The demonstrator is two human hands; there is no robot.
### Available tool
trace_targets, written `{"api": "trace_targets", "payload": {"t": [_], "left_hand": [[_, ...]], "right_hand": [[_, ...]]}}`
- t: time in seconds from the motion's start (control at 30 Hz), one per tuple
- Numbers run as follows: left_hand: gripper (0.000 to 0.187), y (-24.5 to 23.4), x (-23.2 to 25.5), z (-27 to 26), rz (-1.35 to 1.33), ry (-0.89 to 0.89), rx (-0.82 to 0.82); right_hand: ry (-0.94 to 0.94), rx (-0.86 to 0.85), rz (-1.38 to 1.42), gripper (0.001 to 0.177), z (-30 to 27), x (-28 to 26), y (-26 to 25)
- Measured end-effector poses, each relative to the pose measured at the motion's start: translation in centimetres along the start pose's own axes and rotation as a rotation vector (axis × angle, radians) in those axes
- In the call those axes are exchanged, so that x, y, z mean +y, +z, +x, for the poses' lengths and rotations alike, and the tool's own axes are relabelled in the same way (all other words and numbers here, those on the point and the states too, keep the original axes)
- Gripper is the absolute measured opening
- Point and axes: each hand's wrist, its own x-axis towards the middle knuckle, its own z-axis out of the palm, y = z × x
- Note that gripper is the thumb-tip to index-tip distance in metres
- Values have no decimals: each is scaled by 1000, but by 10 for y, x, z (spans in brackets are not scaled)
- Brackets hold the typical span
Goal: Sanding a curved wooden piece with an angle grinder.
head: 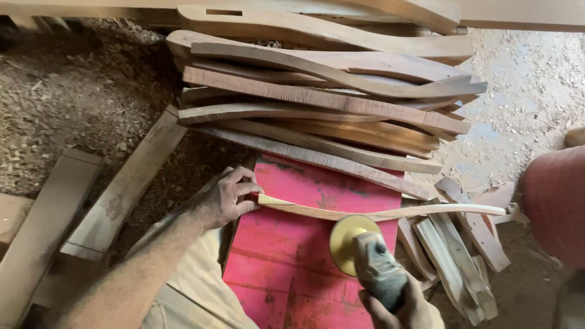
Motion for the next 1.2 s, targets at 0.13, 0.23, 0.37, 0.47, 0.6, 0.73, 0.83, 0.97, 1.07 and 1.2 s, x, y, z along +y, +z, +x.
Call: {"api": "trace_targets", "payload": {"t": [0.13, 0.23, 0.37, 0.47, 0.6, 0.73, 0.83, 0.97, 1.07, 1.2], "left_hand": [[35, 0, -3, -1, 47, 119, 28], [35, 3, -4, 1, 88, 193, 29], [34, 8, -6, 3, 97, 230, 28], [35, 9, -6, 3, 72, 196, 23], [35, 8, -8, 4, 50, 200, 44], [35, 12, -12, 4, 53, 219, 46], [34, 14, -14, 6, 74, 235, 47], [35, 15, -13, 7, 74, 234, 45], [34, 14, -10, 8, 74, 249, 44], [36, 17, -12, 8, 86, 205, 31]], "right_hand": [[-74, -121, 55, 93, -2, -6, 17], [-228, -130, 153, 89, -14, -26, 19], [-127, -177, -4, 93, -29, -69, -5], [-46, -139, -28, 87, -20, -52, -5], [-9, -59, 17, 89, 16, 15, -9], [50, 67, -8, 76, 10, 6, -32], [67, 66, 28, 74, 6, -3, -34], [-32, -97, 136, 81, -8, -33, -32], [-125, -154, 43, 87, -15, -55, -37], [-152, -114, 162, 80, 3, -10, -22]]}}
